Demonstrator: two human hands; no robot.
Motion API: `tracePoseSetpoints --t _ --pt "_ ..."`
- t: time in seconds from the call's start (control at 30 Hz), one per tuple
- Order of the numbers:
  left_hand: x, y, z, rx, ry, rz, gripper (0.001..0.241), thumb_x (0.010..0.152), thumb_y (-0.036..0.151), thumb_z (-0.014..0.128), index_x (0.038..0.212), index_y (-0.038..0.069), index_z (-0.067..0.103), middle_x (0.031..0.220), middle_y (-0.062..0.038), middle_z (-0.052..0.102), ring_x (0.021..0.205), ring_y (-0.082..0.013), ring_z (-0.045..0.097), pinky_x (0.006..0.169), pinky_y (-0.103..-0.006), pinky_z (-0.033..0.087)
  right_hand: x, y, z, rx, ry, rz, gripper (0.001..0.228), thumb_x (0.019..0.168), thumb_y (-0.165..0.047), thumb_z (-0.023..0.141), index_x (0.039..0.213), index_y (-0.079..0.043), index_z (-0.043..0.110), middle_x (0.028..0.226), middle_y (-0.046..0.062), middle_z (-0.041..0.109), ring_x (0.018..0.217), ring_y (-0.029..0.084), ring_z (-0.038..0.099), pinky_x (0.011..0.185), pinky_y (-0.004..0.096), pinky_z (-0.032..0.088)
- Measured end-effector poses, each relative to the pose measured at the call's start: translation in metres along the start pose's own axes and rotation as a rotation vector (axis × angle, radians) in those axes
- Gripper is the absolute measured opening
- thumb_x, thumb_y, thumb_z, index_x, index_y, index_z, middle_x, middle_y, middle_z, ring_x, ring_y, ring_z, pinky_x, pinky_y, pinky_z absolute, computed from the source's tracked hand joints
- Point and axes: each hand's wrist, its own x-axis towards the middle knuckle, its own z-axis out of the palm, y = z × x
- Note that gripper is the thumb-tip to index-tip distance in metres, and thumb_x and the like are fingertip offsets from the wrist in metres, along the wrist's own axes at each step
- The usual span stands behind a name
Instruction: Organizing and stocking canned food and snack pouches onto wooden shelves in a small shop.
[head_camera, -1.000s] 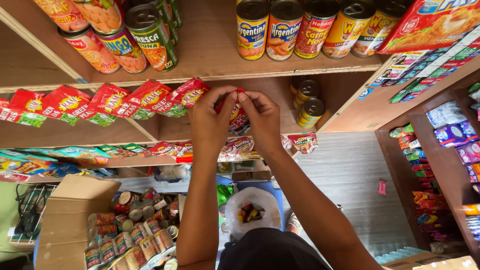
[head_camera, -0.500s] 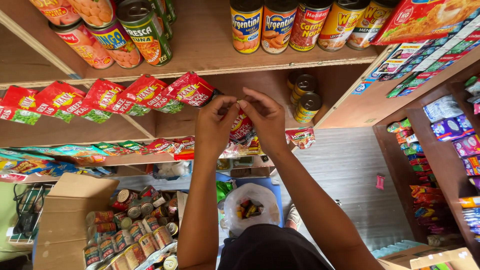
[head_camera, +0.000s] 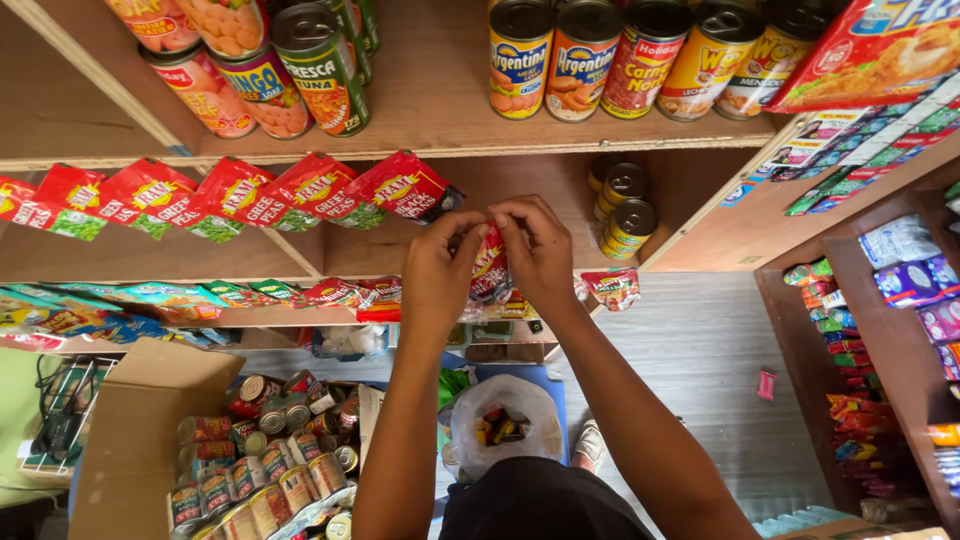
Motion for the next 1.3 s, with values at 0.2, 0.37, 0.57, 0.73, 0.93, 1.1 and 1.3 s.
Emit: tracePoseSetpoints --t 0.2,0.37,0.57,0.73,0.93,1.1,1.3 --pt "-0.004 0.009 -0.024 0.041 0.118 0.041 0.017 0.096 0.012 0.072 0.11 0.002 0.074 0.086 -0.008 0.076 0.071 -0.01 0.066 0.065 -0.0281 0.053 0.008 0.004 0.012 0.349 0.114 0.276 0.015 0.105 -0.009 0.065 0.115 0.0 0.07 0.101 0.005 0.075 0.09 0.008 0.069 0.08 0.024 0.057" --pt "-0.007 0.017 -0.036 0.082 0.181 0.096 0.014 0.096 0.011 0.072 0.107 0.002 0.074 0.087 -0.008 0.075 0.068 -0.0104 0.064 0.063 -0.0282 0.052 0.017 0.001 0.024 0.464 0.112 0.311 0.016 0.104 -0.007 0.066 0.114 0.003 0.071 0.101 0.01 0.076 0.085 0.011 0.069 0.074 0.024 0.056" --pt "-0.018 0.016 -0.043 0.08 0.218 0.09 0.012 0.095 0.01 0.074 0.104 0.003 0.075 0.084 -0.007 0.073 0.067 -0.0106 0.062 0.061 -0.0281 0.05 0.018 -0.003 0.033 0.78 0.158 0.407 0.015 0.102 -0.004 0.066 0.113 0.006 0.07 0.098 0.013 0.075 0.084 0.015 0.069 0.07 0.026 0.052" --pt "-0.029 0.014 -0.051 0.106 0.241 0.067 0.012 0.094 0.01 0.075 0.103 0.003 0.075 0.083 -0.007 0.072 0.065 -0.011 0.062 0.06 -0.028 0.05 0.02 -0.003 0.033 0.839 0.17 0.393 0.022 0.099 -0.003 0.068 0.12 0.003 0.067 0.101 0.013 0.073 0.086 0.015 0.068 0.068 0.026 0.052" --pt "-0.039 0.016 -0.057 0.109 0.255 0.054 0.011 0.094 0.008 0.074 0.104 0.003 0.075 0.086 -0.007 0.074 0.067 -0.0105 0.064 0.061 -0.0272 0.051 0.016 0.007 0.036 0.959 0.14 0.565 0.022 0.101 -0.002 0.067 0.122 0.004 0.067 0.112 0.013 0.074 0.09 0.015 0.068 0.069 0.026 0.052" --pt "-0.045 0.014 -0.06 0.078 0.26 0.068 0.011 0.095 0.007 0.073 0.105 0.002 0.074 0.09 -0.007 0.076 0.07 -0.01 0.065 0.064 -0.0263 0.053 0.014 0.009 0.042 0.963 0.134 0.522 0.021 0.102 -0.005 0.068 0.122 0.0 0.068 0.109 0.01 0.072 0.091 0.014 0.067 0.071 0.027 0.053" --pt "-0.05 0.012 -0.06 0.08 0.252 0.057 0.012 0.095 0.006 0.073 0.105 0.0 0.074 0.09 -0.008 0.076 0.071 -0.0098 0.066 0.065 -0.0261 0.054 0.034 0.002 0.055 0.936 0.304 0.412 0.022 0.099 -0.004 0.071 0.12 0.002 0.068 0.108 0.011 0.073 0.084 0.015 0.066 0.068 0.026 0.05"
